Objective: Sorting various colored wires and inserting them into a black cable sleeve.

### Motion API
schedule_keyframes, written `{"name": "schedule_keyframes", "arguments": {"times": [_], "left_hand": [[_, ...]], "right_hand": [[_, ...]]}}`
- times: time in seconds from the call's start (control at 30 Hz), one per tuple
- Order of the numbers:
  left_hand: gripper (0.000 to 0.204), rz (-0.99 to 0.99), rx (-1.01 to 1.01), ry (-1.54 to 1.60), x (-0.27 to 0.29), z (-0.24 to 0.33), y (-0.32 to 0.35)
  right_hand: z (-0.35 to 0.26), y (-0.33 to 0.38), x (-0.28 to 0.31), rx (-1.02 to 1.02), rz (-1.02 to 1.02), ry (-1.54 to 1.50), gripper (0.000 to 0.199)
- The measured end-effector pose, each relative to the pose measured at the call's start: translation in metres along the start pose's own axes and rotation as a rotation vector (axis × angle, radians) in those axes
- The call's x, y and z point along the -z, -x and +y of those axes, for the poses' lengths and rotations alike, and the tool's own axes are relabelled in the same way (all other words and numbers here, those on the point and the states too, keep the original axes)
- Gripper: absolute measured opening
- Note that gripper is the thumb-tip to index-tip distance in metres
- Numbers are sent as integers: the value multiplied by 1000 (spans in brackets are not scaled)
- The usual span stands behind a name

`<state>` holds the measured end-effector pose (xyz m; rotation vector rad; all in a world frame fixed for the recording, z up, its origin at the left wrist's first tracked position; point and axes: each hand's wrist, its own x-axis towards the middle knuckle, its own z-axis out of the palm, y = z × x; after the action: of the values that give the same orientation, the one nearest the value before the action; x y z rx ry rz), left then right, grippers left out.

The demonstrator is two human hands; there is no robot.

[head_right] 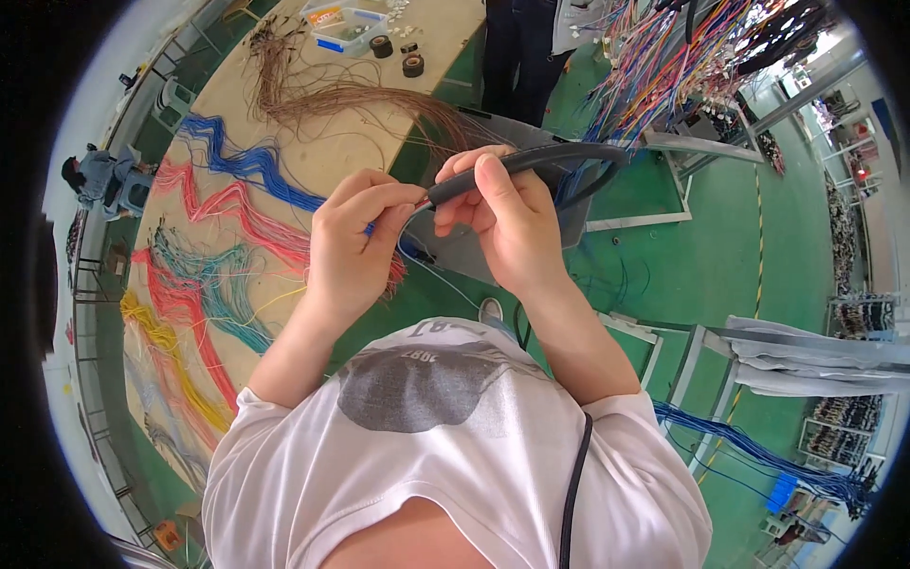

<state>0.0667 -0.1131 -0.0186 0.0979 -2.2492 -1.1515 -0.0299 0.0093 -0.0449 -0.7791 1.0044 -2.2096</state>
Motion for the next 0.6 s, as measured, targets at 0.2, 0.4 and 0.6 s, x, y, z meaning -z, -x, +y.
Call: {"name": "schedule_keyframes", "arguments": {"times": [0.2, 0.4, 0.6], "left_hand": [[29, 33, 148, 426, -15, -4, -1], [50, -2, 91, 844, -25, -7, -6], [49, -117, 487, 1113, -25, -8, -14]], "right_hand": [[-6, 7, -5, 21, 45, 161, 23], [1, 13, -8, 10, 128, 63, 18], [3, 17, -7, 1, 169, 55, 17]]}}
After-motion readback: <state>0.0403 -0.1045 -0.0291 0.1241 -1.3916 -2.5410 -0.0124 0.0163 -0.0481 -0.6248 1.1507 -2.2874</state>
